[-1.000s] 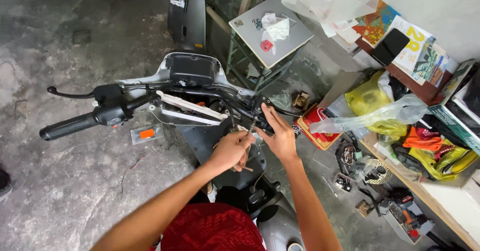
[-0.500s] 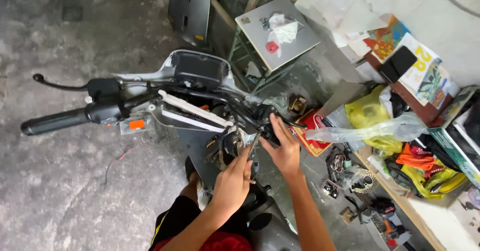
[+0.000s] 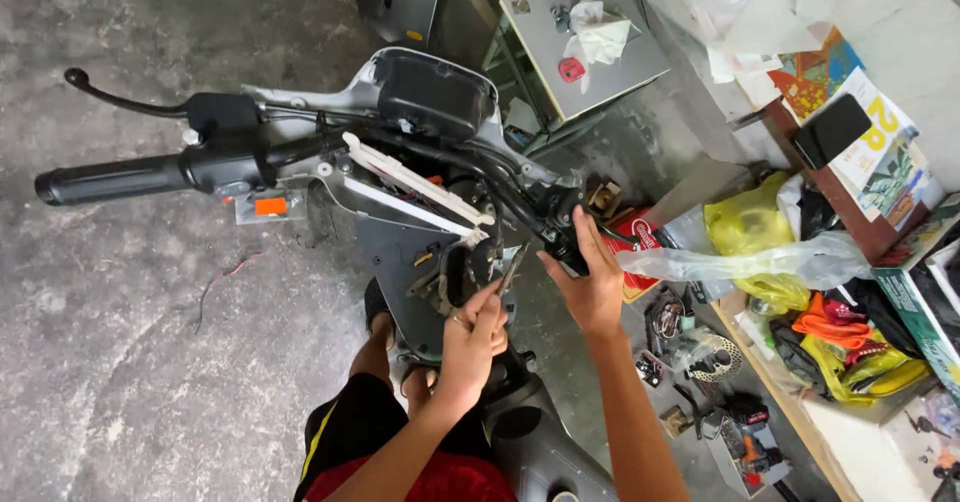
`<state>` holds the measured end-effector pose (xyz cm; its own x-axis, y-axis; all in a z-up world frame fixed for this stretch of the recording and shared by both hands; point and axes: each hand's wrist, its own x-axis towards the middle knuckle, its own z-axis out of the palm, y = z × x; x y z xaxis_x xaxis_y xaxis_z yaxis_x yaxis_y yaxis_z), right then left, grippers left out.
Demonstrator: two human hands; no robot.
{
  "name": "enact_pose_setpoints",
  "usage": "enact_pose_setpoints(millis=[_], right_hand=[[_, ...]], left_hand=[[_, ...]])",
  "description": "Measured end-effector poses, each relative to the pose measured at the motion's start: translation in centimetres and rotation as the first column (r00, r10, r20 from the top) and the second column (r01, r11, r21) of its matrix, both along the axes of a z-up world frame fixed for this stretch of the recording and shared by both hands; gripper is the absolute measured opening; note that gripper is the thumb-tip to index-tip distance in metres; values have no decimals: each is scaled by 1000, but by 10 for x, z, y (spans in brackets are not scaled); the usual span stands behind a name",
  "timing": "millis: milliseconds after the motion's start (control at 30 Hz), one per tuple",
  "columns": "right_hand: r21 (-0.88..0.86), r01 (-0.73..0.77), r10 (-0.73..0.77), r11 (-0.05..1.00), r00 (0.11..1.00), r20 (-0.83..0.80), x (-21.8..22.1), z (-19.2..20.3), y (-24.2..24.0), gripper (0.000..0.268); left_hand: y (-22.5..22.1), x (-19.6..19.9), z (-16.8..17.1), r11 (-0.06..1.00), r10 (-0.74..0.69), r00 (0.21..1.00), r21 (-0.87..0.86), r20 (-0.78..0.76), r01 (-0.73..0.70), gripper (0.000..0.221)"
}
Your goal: Tightening or loosening bolts on a motorcycle handlebar brake master cylinder assembly using a T-handle wrench.
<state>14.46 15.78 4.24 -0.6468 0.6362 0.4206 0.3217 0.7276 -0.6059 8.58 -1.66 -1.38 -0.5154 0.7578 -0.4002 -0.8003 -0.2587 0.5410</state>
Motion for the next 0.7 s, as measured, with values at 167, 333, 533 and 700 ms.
enact_pose_setpoints(millis=[167,333,533,700], right_hand=[[-29,-10,10,1000,1000,11,1,2,1,81],[-31,-18,18,999,1000,1,0,2,0,81],[-45,-27,27,999,1000,-11,1,3,0,81],[-60,-26,25,998,1000,-9,0,4,-1,82]], left_hand=[[6,-4,-2,1000,-22,1000,-17,16,23,38],[8,-11,10,999,-48,999,-9,8,48,40],[6,-15,15,997,-70,992,22,101,68,38],[5,-20,22,980,-88,927,197,365,16,34]])
